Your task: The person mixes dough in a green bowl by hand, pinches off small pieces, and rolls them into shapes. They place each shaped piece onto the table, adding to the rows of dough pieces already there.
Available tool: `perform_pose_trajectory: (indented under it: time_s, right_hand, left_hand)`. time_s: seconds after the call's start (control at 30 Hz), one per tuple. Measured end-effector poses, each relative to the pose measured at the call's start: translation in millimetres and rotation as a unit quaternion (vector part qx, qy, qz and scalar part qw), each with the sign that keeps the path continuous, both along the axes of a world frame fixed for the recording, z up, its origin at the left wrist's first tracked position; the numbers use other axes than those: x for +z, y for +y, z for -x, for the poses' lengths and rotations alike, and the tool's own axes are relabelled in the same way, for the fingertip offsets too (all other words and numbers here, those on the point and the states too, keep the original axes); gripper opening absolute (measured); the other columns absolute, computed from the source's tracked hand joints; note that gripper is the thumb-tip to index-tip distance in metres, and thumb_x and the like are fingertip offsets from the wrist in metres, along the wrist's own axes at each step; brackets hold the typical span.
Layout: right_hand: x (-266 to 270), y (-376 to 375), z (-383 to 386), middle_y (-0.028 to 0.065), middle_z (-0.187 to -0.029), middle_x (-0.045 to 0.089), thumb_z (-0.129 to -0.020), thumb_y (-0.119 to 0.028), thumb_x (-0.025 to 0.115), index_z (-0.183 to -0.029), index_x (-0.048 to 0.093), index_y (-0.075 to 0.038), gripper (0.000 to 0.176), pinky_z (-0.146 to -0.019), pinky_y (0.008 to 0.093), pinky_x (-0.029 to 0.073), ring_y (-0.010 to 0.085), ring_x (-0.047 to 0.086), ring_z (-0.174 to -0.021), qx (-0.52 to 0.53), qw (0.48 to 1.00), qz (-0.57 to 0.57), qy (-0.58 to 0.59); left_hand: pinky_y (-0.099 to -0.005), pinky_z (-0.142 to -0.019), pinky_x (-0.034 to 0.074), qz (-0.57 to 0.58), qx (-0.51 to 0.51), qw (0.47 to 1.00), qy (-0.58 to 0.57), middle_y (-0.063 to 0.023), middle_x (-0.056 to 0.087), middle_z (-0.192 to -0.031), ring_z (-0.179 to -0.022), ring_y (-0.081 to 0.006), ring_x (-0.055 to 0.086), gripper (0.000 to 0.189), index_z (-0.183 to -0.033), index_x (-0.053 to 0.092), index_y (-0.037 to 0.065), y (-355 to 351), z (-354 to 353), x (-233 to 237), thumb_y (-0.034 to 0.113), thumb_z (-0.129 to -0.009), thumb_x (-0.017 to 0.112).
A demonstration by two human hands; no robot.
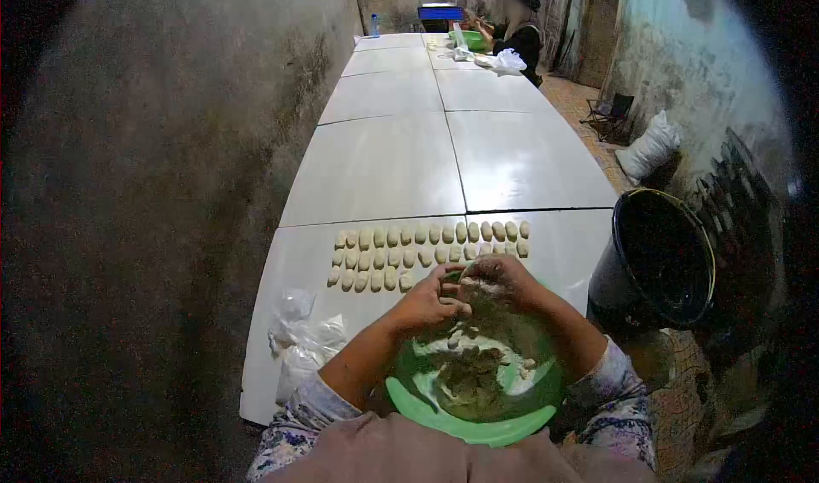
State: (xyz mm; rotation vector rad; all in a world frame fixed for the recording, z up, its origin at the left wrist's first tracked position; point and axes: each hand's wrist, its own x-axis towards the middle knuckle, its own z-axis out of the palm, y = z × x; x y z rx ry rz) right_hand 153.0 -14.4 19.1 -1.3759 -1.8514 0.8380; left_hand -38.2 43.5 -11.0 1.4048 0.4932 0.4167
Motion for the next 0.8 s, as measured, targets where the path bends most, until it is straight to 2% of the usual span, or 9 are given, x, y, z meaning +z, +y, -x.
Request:
perform_pose_trajectory:
  time_s: [0.07,0.17,0.3,0.33,0.43,0.57,0.6,0.73,0.8]
  right_hand:
    - [10,-2,2,0.0097,-0.085,0.062,-0.084,-0.009,0.059,-0.089,0.063,0.001,0.011,-0.072,0.0297,0.046,0.0152,0.058,-0.079,0.0,1.0,0.003,-0.028]
    - [-1,2,-1,0.0095,-0.088,0.062,-0.086,-0.009,0.056,-0.094,0.063,0.0,0.013,-0.077,0.0295,0.045,0.0149,0.057,-0.083,-0.003,0.999,0.044,0.004]
    - [4,-1,-2,0.0053,-0.096,0.065,-0.087,-0.021,0.058,-0.112,0.059,-0.008,0.028,-0.074,0.0286,0.047,0.0107,0.057,-0.083,-0.011,0.972,0.121,0.199]
    - [1,3,-6,0.0046,-0.101,0.064,-0.087,-0.014,0.057,-0.118,0.055,-0.008,0.032,-0.078,0.0282,0.046,0.0117,0.056,-0.088,0.011,0.985,0.088,0.147]
    - [6,-3,-6,0.0071,-0.109,0.059,-0.088,-0.008,0.053,-0.116,0.056,-0.002,0.028,-0.085,0.029,0.043,0.0136,0.054,-0.097,0.114,0.977,0.075,0.164]
    - [6,3,-11,0.004,-0.095,0.061,-0.082,-0.006,0.06,-0.102,0.061,0.0,0.022,-0.076,0.028,0.045,0.012,0.055,-0.087,0.046,0.972,0.146,0.175]
    - [5,2,-6,0.0052,-0.087,0.061,-0.078,-0.008,0.064,-0.093,0.062,0.0,0.017,-0.073,0.028,0.044,0.0125,0.055,-0.081,0.086,0.994,-0.018,0.068]
    - [3,-1,-6,0.005,-0.089,0.062,-0.082,-0.01,0.057,-0.094,0.061,-0.001,0.016,-0.076,0.0277,0.045,0.0113,0.055,-0.083,0.036,0.994,0.021,0.103]
    - [8,-4,-4,0.0051,-0.088,0.061,-0.082,-0.01,0.057,-0.096,0.06,-0.001,0.016,-0.075,0.0279,0.045,0.0106,0.055,-0.082,0.035,0.986,0.029,0.16]
  left_hand:
    - [-0.0301,-0.076,0.045,-0.083,-0.006,0.997,0.002,-0.0082,0.061,-0.099,-0.086,-0.0149,0.056,0.038,-0.118,0.048,0.005,1,-1,-8,0.02,-0.085,0.061]
    - [-0.0303,-0.076,0.045,-0.11,-0.012,0.991,0.077,-0.0071,0.062,-0.095,-0.085,-0.0155,0.056,0.033,-0.109,0.055,0.002,8,3,-13,0.027,-0.088,0.057]
    - [-0.0275,-0.074,0.044,0.051,-0.022,0.997,0.056,-0.0035,0.061,-0.084,-0.079,-0.0107,0.055,0.036,-0.102,0.058,0.0,3,4,3,0.033,-0.09,0.052]
    - [-0.0275,-0.074,0.044,0.051,-0.022,0.997,0.056,-0.0035,0.061,-0.084,-0.079,-0.0107,0.055,0.036,-0.102,0.058,0.0,2,7,6,0.033,-0.09,0.052]
    - [-0.0262,-0.073,0.043,0.055,-0.038,0.998,0.014,-0.001,0.059,-0.081,-0.076,-0.0088,0.053,0.037,-0.1,0.058,0.0,1,10,7,0.034,-0.091,0.05]
    - [-0.0252,-0.075,0.042,0.005,-0.044,0.999,0.022,-0.0016,0.059,-0.085,-0.078,-0.0099,0.053,0.037,-0.102,0.058,0.001,14,7,-25,0.035,-0.092,0.048]
    - [-0.0254,-0.076,0.042,-0.019,-0.049,0.999,0.006,-0.0021,0.059,-0.087,-0.08,-0.0101,0.053,0.037,-0.102,0.058,0.002,13,7,-19,0.036,-0.092,0.048]
    - [-0.0258,-0.076,0.042,-0.09,-0.031,0.995,-0.025,-0.0028,0.059,-0.09,-0.082,-0.01,0.052,0.033,-0.103,0.059,0.002,3,7,1,0.032,-0.092,0.05]
    - [-0.0255,-0.076,0.042,-0.005,0.037,0.998,-0.041,-0.0023,0.06,-0.091,-0.081,-0.0086,0.052,0.029,-0.102,0.059,0.002,-3,-1,0,0.028,-0.091,0.053]
